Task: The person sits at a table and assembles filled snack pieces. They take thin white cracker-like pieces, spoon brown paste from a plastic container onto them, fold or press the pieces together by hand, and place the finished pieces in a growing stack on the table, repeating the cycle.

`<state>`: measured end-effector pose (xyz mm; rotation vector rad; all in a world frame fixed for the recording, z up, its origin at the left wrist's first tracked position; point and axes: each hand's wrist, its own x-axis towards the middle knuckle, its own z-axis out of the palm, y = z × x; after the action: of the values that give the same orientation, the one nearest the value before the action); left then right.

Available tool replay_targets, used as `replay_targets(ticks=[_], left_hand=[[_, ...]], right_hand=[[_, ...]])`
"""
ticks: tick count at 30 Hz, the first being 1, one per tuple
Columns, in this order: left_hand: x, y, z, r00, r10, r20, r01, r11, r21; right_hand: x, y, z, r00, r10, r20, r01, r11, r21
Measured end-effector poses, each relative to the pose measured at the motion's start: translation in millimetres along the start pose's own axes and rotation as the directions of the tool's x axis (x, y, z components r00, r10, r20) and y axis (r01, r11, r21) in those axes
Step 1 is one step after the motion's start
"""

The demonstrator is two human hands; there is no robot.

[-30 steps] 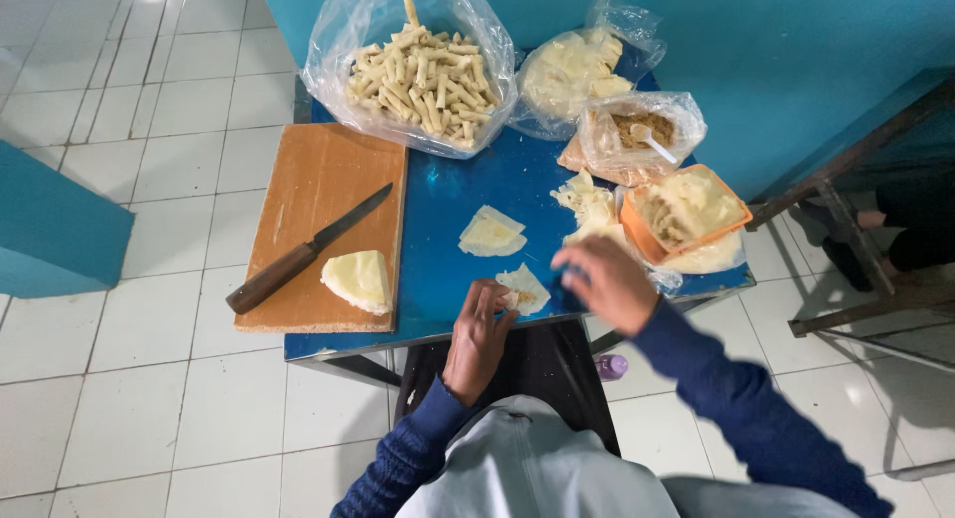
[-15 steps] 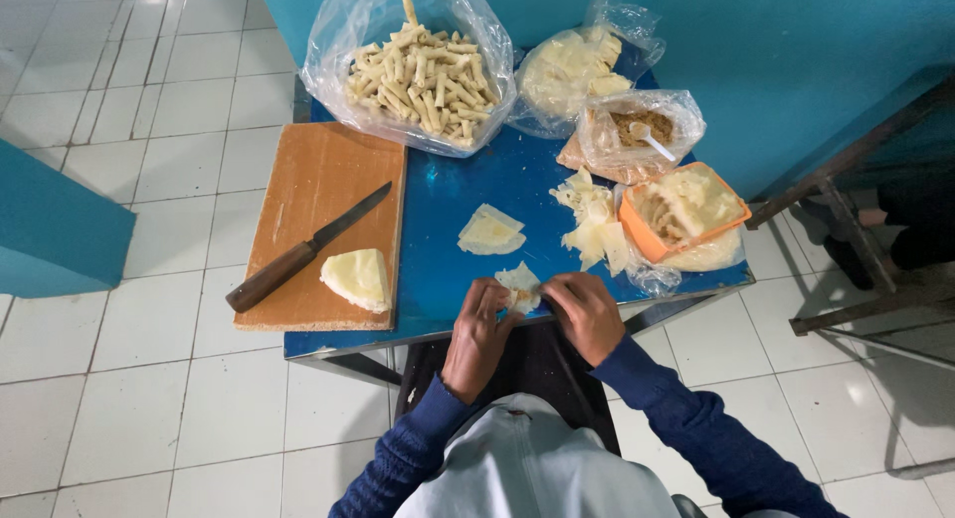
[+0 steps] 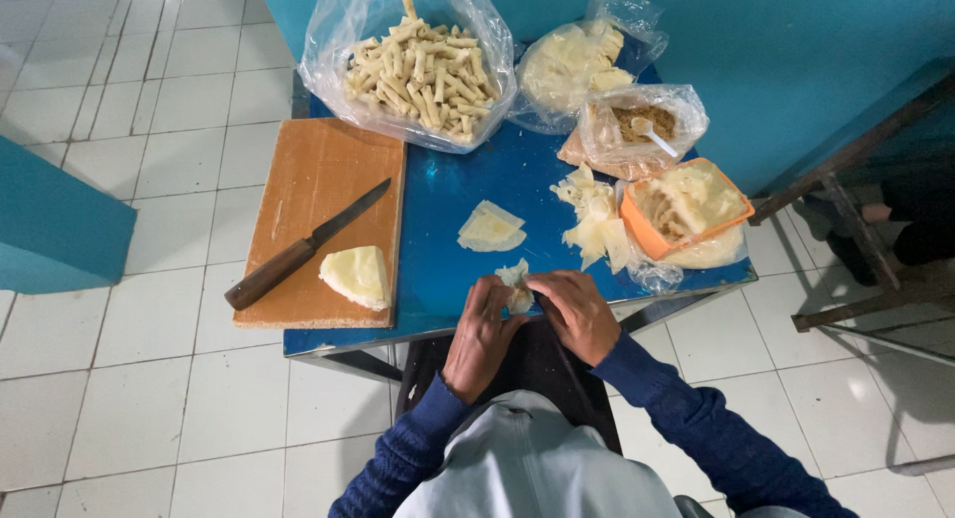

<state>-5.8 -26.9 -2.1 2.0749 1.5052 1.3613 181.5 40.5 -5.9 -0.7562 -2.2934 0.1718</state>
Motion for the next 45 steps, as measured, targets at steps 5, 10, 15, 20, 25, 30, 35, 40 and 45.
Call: replay_targets(ticks=[5, 10, 15, 20, 25, 30, 35, 40, 45], left_hand=[[-0.2, 1.7, -1.7, 1.000, -0.022, 0.009, 0.022, 1.000, -0.018], [0.2, 0.9, -1.4, 0.999, -0.031, 0.008, 0.031, 0.999, -0.030], [1.1, 1.2, -2.9, 0.999, -0.031, 0.025, 0.032, 0.999, -0.033], [4.0, 2.5, -4.4, 1.000, 0.002, 0.030, -0.001, 1.000, -0.029], [11.6, -0.7, -5.8, 0.999, 0.029, -0.016, -0.028, 0.999, 0.020], [26.3, -12.2, -7.8, 0.996, 0.081, 0.021, -0.083, 0.990, 0.117], [33.3, -14.8, -5.5, 0.999, 0.039, 0.005, -0.039, 0.999, 0.002], [30.3, -12.9, -10.7, 0.998, 0.013, 0.062, -0.006, 0.995, -0.101], [28.3, -11.7, -10.5, 0.997, 0.047, 0.064, -0.038, 0.990, -0.136]], right_hand=[[0.1, -0.1, -1.9, 1.000, -0.014, 0.006, 0.014, 1.000, 0.000], [2.5, 5.2, -2.5, 0.997, -0.073, 0.034, 0.074, 0.997, -0.016], [5.1, 6.8, -0.5, 0.999, -0.040, 0.023, 0.040, 0.999, 0.003], [7.8, 7.2, 1.9, 0.997, 0.074, 0.010, -0.075, 0.988, 0.135], [15.3, 6.8, 6.4, 0.979, 0.203, 0.029, -0.205, 0.967, 0.151], [26.2, 4.5, 9.3, 0.984, 0.171, 0.047, -0.175, 0.982, 0.075], [23.5, -5.2, 8.5, 0.993, 0.114, 0.042, -0.114, 0.993, -0.005], [12.6, -12.5, 3.9, 0.999, -0.015, 0.034, 0.018, 0.997, -0.077], [14.5, -11.5, 2.3, 1.000, -0.010, -0.030, 0.009, 1.000, -0.011]])
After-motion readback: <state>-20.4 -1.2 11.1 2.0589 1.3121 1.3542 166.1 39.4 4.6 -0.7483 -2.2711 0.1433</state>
